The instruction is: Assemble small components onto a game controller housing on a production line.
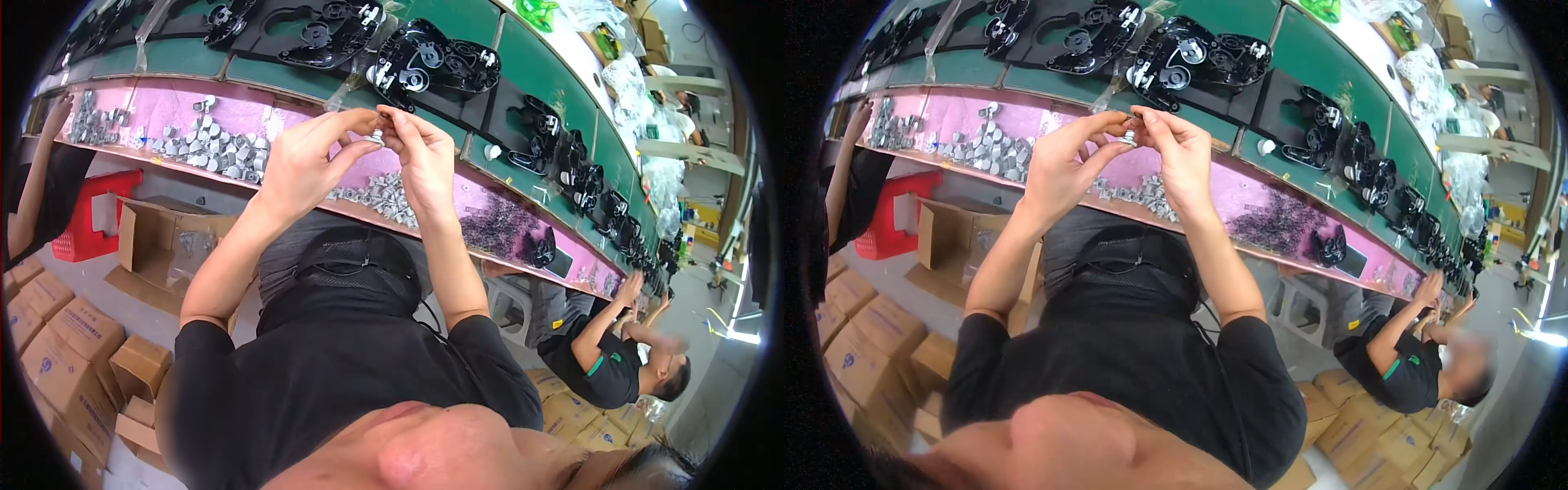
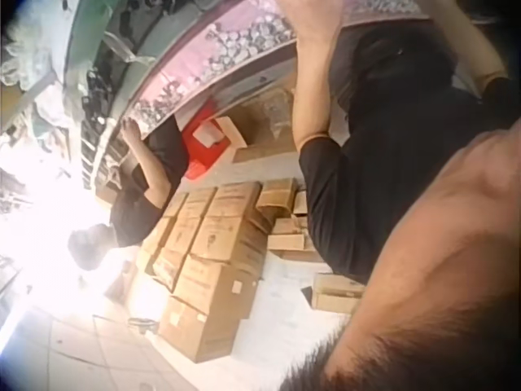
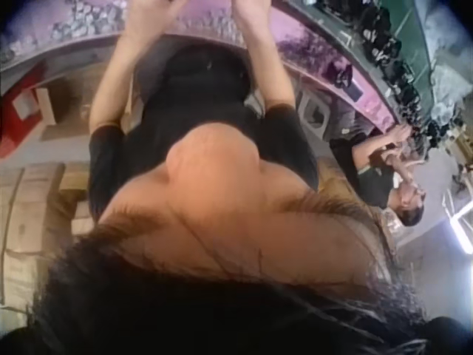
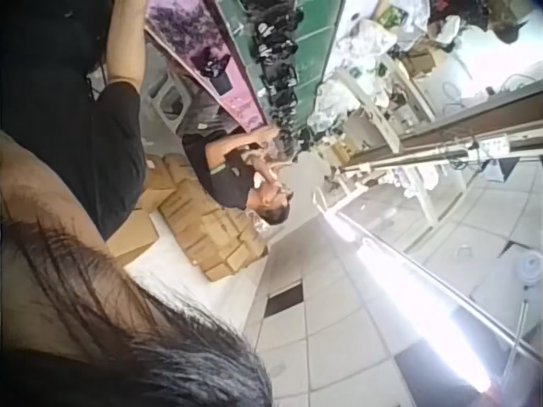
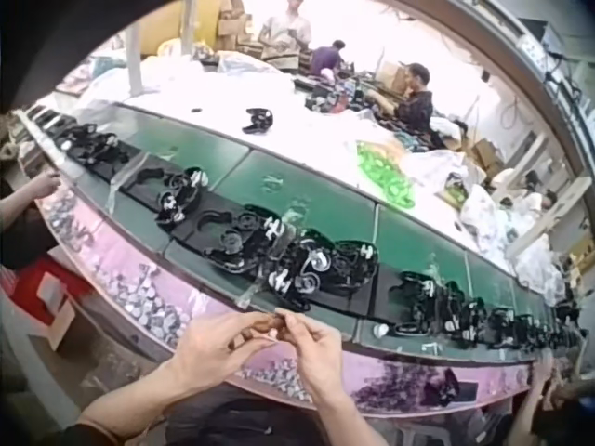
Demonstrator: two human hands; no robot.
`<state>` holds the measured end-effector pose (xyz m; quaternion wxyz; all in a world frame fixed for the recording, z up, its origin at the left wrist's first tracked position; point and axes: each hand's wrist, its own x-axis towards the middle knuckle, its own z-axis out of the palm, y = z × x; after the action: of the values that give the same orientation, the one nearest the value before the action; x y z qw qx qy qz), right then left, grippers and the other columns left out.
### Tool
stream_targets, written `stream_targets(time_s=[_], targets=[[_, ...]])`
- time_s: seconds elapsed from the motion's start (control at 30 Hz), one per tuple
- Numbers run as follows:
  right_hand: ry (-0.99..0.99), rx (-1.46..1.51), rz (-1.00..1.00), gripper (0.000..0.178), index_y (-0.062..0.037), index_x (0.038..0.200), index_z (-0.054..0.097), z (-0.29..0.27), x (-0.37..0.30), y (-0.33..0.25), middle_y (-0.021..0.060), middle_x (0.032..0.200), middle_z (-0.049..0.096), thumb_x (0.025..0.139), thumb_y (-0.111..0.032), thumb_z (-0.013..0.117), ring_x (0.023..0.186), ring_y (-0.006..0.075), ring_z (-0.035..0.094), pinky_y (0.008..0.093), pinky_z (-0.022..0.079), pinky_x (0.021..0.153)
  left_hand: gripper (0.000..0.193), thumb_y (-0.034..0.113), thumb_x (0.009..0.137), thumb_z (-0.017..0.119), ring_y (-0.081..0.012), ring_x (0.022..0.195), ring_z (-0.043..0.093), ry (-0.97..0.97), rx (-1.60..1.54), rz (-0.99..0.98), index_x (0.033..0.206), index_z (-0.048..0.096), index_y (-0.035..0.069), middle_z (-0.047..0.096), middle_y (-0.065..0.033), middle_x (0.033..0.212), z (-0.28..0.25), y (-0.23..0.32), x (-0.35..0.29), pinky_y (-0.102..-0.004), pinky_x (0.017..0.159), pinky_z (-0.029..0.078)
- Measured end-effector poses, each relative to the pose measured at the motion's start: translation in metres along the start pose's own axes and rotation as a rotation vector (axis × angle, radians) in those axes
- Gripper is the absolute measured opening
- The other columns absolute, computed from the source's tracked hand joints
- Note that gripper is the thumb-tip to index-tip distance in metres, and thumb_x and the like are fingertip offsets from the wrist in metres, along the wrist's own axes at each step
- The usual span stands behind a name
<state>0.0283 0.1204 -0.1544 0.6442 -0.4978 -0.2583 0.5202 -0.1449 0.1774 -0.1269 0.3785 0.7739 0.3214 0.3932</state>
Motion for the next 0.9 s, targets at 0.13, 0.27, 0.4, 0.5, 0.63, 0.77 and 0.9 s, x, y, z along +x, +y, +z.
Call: stream_targets(time_s=[0.13, 0.27, 0.4, 0.5, 0.63, 0.77, 0.9], targets=[[-0.056, -0.068, -0.098, 0.024, 0.0040, 0.115, 0.077, 0.007, 0.000, -0.004, 0.0086, 0.107, 0.076, 0.106, -0.015, 0.065, 0.093, 0.0123, 0.069, 0.0267, 0.056, 0.084, 0.032, 0.008, 0.087, 0.082, -0.0187, 0.081, 0.074, -0.074, -0.076, 0.009, 0.118, 0.076, 0.004, 0.078, -0.0098, 0.103, -0.007, -0.004, 0.002, -0.0292, 0.064, 0.057], [-0.074, -0.186, -0.136, 0.023, 0.0069, 0.110, 0.077, 0.014, -0.001, -0.009, 0.0112, 0.111, 0.073, 0.107, -0.009, 0.060, 0.099, 0.0159, 0.069, 0.0290, 0.056, 0.088, 0.026, 0.001, 0.090, 0.077, -0.0204, 0.085, 0.074, -0.124, -0.270, -0.023, 0.116, 0.078, 0.005, 0.077, -0.0097, 0.105, -0.013, -0.014, 0.000, -0.0303, 0.070, 0.058], [-0.152, -0.302, -0.143, 0.024, 0.0074, 0.110, 0.076, 0.032, 0.005, -0.019, 0.0111, 0.114, 0.071, 0.108, -0.008, 0.057, 0.098, 0.0155, 0.069, 0.0286, 0.055, 0.088, 0.024, 0.001, 0.088, 0.079, -0.0185, 0.085, 0.074, -0.098, -0.332, -0.045, 0.112, 0.078, 0.004, 0.077, -0.0084, 0.106, -0.031, -0.017, -0.006, -0.0301, 0.068, 0.058], [-0.206, -0.397, -0.191, 0.023, 0.0076, 0.114, 0.073, 0.043, 0.018, -0.028, 0.0102, 0.110, 0.071, 0.108, -0.008, 0.057, 0.093, 0.0136, 0.068, 0.0274, 0.056, 0.087, 0.022, 0.000, 0.086, 0.080, -0.0198, 0.087, 0.074, -0.128, -0.365, -0.013, 0.108, 0.078, 0.001, 0.077, -0.0106, 0.103, -0.054, -0.014, -0.011, -0.0313, 0.071, 0.058], [-0.401, -0.607, -0.125, 0.020, 0.0069, 0.114, 0.074, 0.065, 0.037, -0.002, 0.0109, 0.110, 0.073, 0.107, -0.004, 0.058, 0.094, 0.0150, 0.070, 0.0284, 0.057, 0.084, 0.019, 0.005, 0.089, 0.080, -0.0194, 0.083, 0.074, -0.306, -0.524, -0.068, 0.107, 0.077, 0.000, 0.077, -0.0103, 0.101, -0.077, -0.020, -0.038, -0.0312, 0.068, 0.057], [-0.693, -0.961, -0.307, 0.019, 0.0027, 0.114, 0.073, 0.107, 0.048, 0.062, 0.0156, 0.111, 0.072, 0.097, -0.004, 0.066, 0.098, 0.0310, 0.071, 0.0355, 0.057, 0.086, 0.021, 0.006, 0.090, 0.081, -0.0178, 0.079, 0.072, -0.376, -0.606, -0.176, 0.110, 0.079, 0.002, 0.077, -0.0088, 0.099, -0.098, -0.022, -0.069, -0.0298, 0.066, 0.058], [-0.719, -1.123, -0.769, 0.041, 0.0007, 0.129, 0.062, 0.161, 0.082, 0.131, 0.0177, 0.132, 0.062, 0.088, 0.003, 0.061, 0.121, 0.0391, 0.061, 0.0449, 0.055, 0.098, 0.021, 0.007, 0.090, 0.081, -0.0177, 0.078, 0.071, -0.335, -0.587, -0.187, 0.110, 0.079, 0.002, 0.077, -0.0095, 0.100, -0.108, -0.023, -0.081, -0.0294, 0.065, 0.057]])
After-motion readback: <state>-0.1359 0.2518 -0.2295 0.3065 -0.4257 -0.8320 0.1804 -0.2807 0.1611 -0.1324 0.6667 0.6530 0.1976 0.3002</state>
